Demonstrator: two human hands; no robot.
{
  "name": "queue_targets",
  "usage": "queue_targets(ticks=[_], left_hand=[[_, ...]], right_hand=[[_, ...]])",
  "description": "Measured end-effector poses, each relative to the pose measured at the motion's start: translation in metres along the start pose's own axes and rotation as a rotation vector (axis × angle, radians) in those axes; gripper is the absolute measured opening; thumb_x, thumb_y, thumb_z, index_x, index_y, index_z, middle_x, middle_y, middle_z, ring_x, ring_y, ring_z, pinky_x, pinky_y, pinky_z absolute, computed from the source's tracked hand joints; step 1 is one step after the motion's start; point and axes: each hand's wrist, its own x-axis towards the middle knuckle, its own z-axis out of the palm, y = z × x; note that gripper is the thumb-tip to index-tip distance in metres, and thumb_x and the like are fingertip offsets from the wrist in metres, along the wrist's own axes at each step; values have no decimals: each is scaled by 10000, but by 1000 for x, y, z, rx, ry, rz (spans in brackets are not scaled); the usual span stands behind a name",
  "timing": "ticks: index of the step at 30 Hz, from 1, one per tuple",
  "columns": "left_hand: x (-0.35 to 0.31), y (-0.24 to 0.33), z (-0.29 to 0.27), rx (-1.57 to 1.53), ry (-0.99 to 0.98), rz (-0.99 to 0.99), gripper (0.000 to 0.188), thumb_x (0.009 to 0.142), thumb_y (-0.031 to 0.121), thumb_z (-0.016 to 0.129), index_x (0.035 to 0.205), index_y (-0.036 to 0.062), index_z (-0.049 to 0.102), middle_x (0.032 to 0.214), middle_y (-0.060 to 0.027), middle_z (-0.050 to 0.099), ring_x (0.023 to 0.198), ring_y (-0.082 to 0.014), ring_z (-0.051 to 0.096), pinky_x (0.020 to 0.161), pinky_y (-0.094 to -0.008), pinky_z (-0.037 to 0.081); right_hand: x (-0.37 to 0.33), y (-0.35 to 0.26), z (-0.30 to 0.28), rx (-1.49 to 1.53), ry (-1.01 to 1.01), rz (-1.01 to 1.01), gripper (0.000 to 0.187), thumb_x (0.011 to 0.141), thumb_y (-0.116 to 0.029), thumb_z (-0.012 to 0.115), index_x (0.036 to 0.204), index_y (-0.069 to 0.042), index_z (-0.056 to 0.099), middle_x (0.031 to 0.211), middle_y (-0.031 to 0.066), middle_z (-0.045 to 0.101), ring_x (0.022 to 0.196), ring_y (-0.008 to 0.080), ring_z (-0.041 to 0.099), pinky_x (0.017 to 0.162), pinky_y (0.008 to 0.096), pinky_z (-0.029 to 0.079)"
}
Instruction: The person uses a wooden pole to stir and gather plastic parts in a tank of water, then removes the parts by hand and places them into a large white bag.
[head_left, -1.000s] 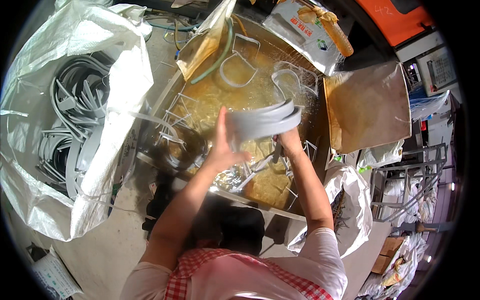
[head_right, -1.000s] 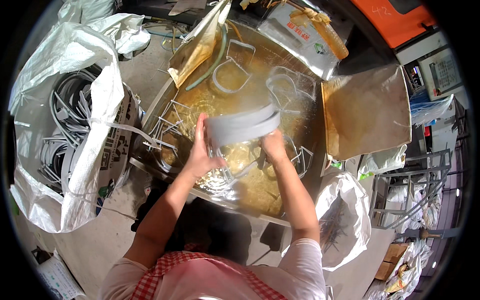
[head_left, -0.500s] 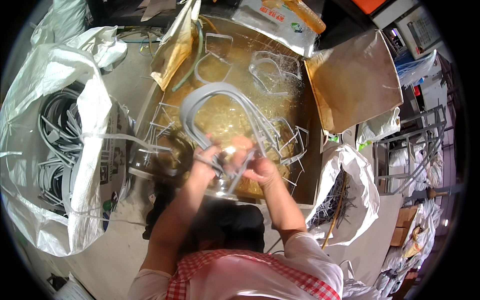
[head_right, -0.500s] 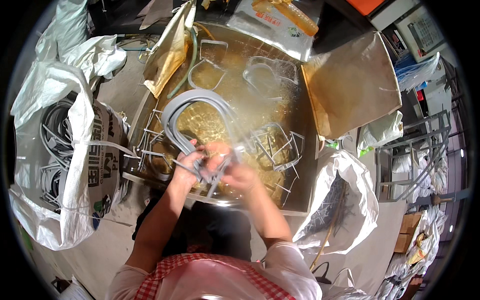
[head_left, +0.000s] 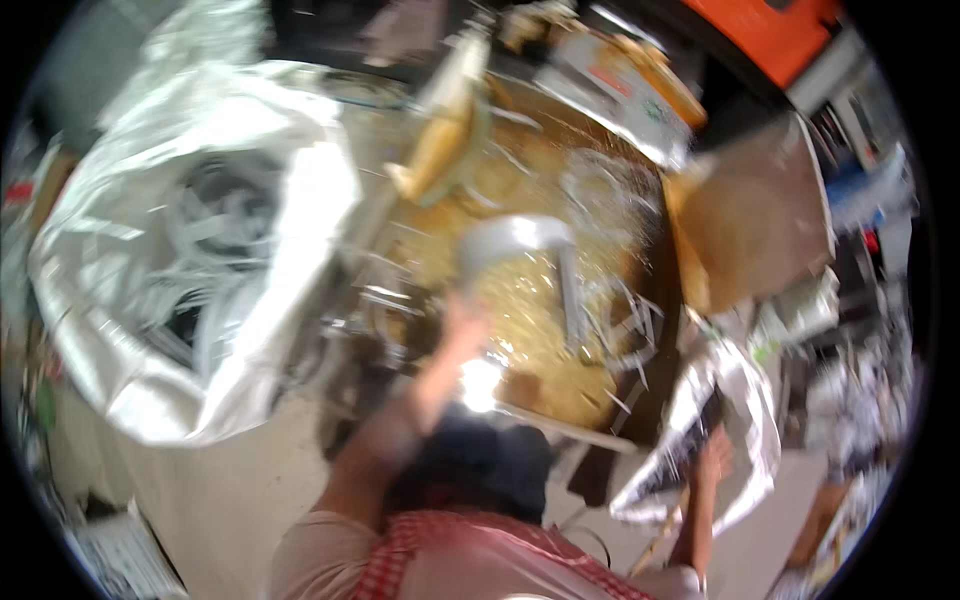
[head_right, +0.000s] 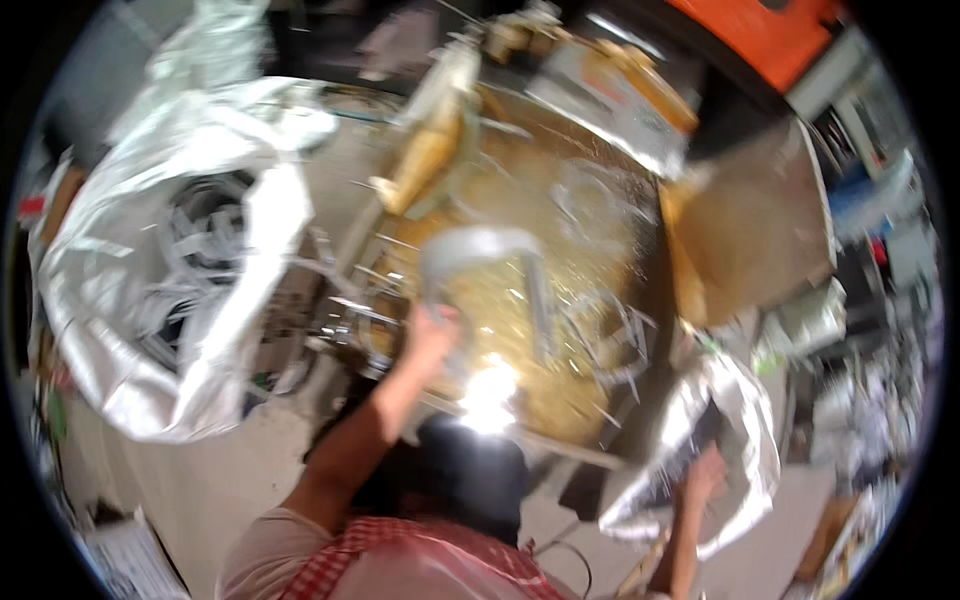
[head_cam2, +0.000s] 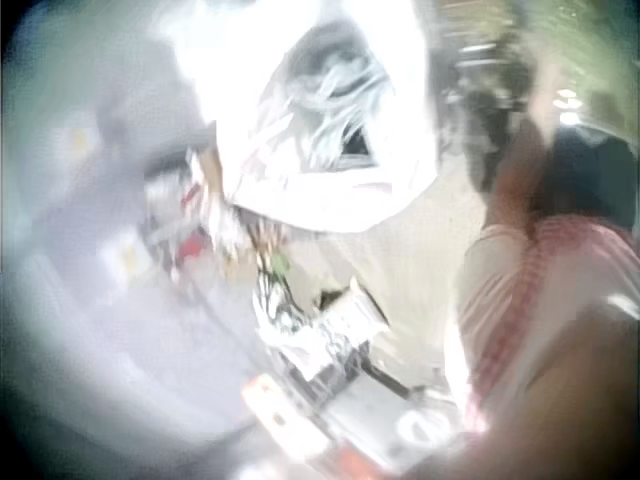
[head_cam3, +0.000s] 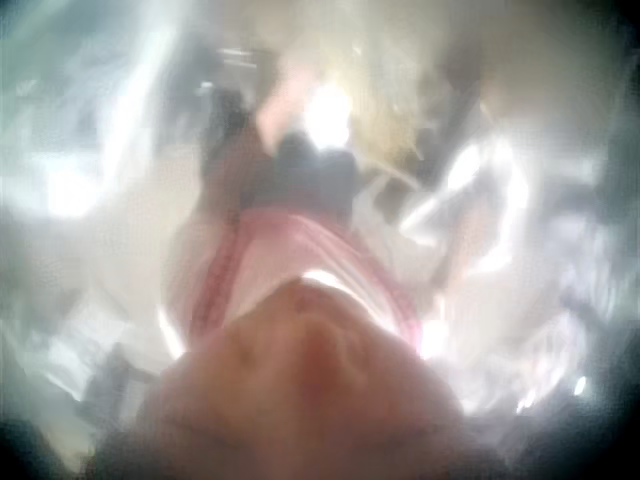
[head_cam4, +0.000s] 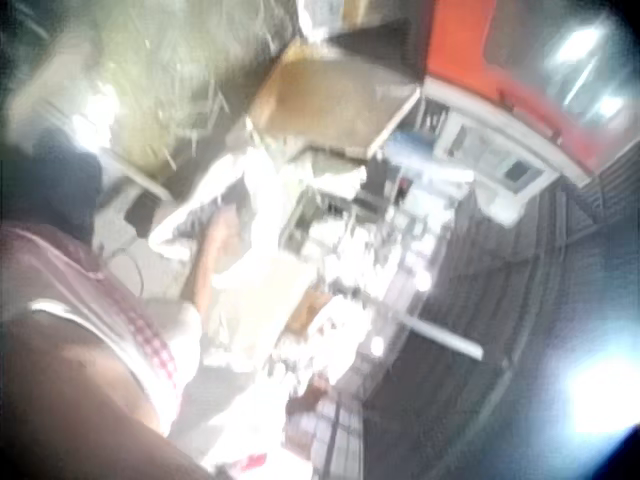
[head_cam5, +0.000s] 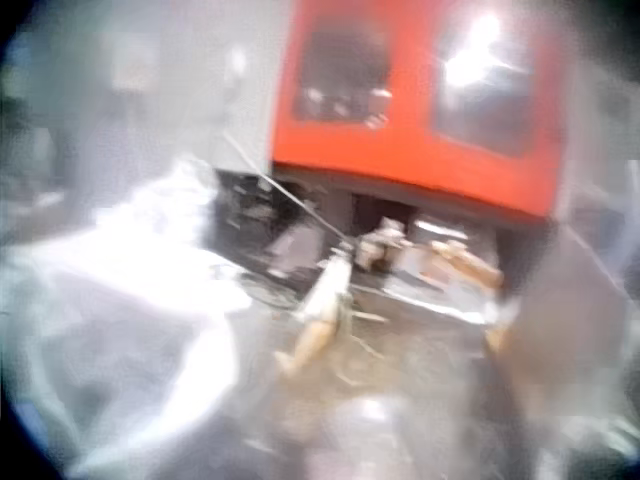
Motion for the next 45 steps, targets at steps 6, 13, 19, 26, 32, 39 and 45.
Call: queue_targets(ticks=[6,13,19,26,32,39,45], left_hand=[[-83,62,38,4,-158,683,766,645,-108,517,1346,44,247,1273,-161,419,1152,-206,446,922,-303,381],[-167,177,-39,108,40,1019,770,651,-82,568,1306,60,188,1111,-217,473,1062,-280,507,830,-347,446],[-218,262,-159,470,239,988,910,665,155,745,1351,27,161,1298,-264,359,1164,-382,420,961,-419,361],[-283,228,-332,1729,91,420,661,565,293,782,1157,137,533,1158,-94,534,1139,-268,454,1057,-450,196],[-292,237,-356,1650,321,854,244,566,17,683,778,100,599,680,-35,579,699,-219,557,861,-395,344],[-267,215,-358,1620,498,876,265,570,-29,624,813,60,572,720,-67,554,737,-254,530,909,-423,318],[-332,221,-296,1279,256,953,530,723,406,664,1096,48,551,1293,-184,423,1223,-319,385,1018,-505,204]], right_hand=[[-14,-161,-131,1750,133,-585,938,696,-262,706,1394,-17,129,1350,168,298,1206,240,345,993,353,297],[11,-284,-286,1798,256,-760,257,825,-205,593,1007,-48,504,722,-9,507,569,68,451,481,216,354],[-50,-379,-406,2426,148,-1064,205,862,-152,551,1020,-52,468,696,-22,482,535,55,427,440,200,324],[-104,-433,-502,2302,-214,-1370,312,779,-33,562,1078,-47,473,841,35,541,696,112,518,570,257,431],[-159,-522,-497,583,216,-1464,275,748,-208,608,966,-42,631,886,126,645,856,279,623,708,401,487],[-171,-532,-495,787,500,-1476,565,710,-569,574,1015,-98,635,1023,131,554,1037,303,481,881,492,324],[-118,-410,-440,2118,637,-1204,173,776,-182,584,859,-31,593,828,125,604,790,277,574,735,371,425]])
